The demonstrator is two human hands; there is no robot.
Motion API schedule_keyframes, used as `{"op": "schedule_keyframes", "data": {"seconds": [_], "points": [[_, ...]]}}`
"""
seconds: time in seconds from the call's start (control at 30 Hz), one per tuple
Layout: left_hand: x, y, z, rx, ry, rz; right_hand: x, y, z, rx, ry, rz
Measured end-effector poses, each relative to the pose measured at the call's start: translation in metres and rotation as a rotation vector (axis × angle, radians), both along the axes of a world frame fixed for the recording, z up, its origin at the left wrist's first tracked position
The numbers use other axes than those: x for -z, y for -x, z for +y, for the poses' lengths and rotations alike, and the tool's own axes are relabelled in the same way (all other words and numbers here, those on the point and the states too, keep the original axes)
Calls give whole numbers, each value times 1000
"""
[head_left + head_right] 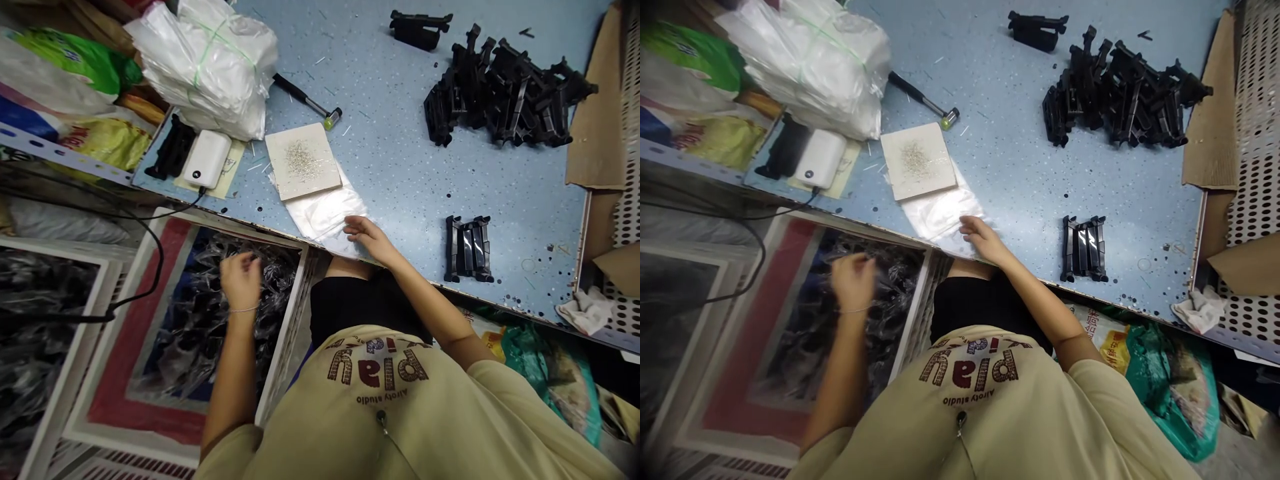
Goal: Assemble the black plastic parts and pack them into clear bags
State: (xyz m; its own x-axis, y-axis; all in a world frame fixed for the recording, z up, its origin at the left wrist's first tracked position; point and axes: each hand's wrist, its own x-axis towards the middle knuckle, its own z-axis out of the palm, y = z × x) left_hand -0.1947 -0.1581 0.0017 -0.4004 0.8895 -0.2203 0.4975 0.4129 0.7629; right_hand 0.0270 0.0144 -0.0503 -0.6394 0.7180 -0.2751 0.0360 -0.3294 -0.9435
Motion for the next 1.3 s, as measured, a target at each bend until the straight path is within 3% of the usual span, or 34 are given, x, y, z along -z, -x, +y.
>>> {"op": "schedule_keyframes", "data": {"seconds": [0.1, 0.17, 0.23, 0.37, 0.5, 0.6, 0.67, 0.73, 0.83, 0.9, 1.0, 1.1, 1.17, 1.23, 1.3], "points": [[29, -45, 46, 77, -133, 53, -9, -3, 9, 79, 7, 18], [44, -74, 78, 308, -243, 165, -19, -15, 15, 172, -28, 9], [53, -89, 104, 427, -281, 209, -30, -35, 18, 263, -56, -15], [56, -83, 132, 337, -247, -101, -41, -72, 10, 385, -54, -120], [52, -79, 140, 223, -213, -409, -30, -64, -2, 295, -62, -230], [50, -86, 139, 172, -238, -415, -22, -46, 1, 236, -254, -431], [48, -88, 136, 123, -290, -350, -23, -49, 5, 252, -410, -589], [44, -87, 130, 155, -390, -217, -32, -71, 4, 243, -522, -698], [39, -85, 123, 354, -531, 50, -49, -126, -12, 290, -707, -954], [36, -86, 121, 463, -545, 156, -56, -160, -28, 332, -783, -1239], [36, -92, 122, 484, -481, 142, -56, -187, -49, 236, -800, -1456], [39, -96, 126, 452, -405, 56, -54, -190, -57, 153, -760, -1365], [41, -99, 128, 453, -382, 21, -58, -190, -57, 195, -610, -1130], [44, -102, 129, 468, -377, 0, -64, -189, -60, 241, -310, -747], [46, -105, 129, 498, -382, -22, -68, -184, -68, 173, 87, -306]]}}
